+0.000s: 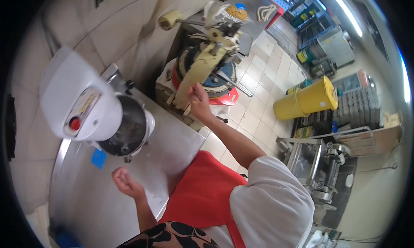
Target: The person prepares dough by pulling long strips from a central pile, then repeatedly pinching off small pieces and placing them in rows on a metal tray.
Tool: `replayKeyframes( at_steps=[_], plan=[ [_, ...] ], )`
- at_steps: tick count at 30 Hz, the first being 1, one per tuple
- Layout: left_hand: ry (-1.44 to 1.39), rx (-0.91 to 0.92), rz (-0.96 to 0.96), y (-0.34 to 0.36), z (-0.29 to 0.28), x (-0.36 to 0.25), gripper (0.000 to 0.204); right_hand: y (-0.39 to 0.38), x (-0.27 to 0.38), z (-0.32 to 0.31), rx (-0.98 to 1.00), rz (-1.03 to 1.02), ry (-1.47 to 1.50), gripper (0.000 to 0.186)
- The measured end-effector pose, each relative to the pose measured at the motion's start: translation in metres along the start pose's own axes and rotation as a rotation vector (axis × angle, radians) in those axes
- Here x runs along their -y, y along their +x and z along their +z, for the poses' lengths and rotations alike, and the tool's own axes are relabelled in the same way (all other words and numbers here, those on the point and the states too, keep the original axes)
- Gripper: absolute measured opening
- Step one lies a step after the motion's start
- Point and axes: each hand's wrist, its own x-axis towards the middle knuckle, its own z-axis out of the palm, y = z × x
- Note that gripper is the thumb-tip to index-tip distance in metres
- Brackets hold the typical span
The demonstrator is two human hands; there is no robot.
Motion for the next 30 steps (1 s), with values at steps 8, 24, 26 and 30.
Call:
replayKeyframes(
  at_steps=[8,24,26,30],
  plan=[
    [-0.185,0.671,0.411,-0.098,0.351,-0.164,0.023,-0.005,-0.005,-0.266,-0.148,0.776,0.612,0.04],
    [-0.6,1.187,0.986,-0.316,0.902,-0.273,0.044,0.015,-0.049,-0.712,-0.501,0.423,0.942,0.046],
    [-0.369,1.359,0.88,-0.318,0.952,-0.253,0.048,0.023,-0.045,-0.737,-0.512,0.511,0.759,0.047],
    [0.288,1.226,-0.155,-0.336,1.054,-0.2,0.066,0.106,-0.031,-0.769,-0.577,0.263,0.374,0.045]
  ],
)
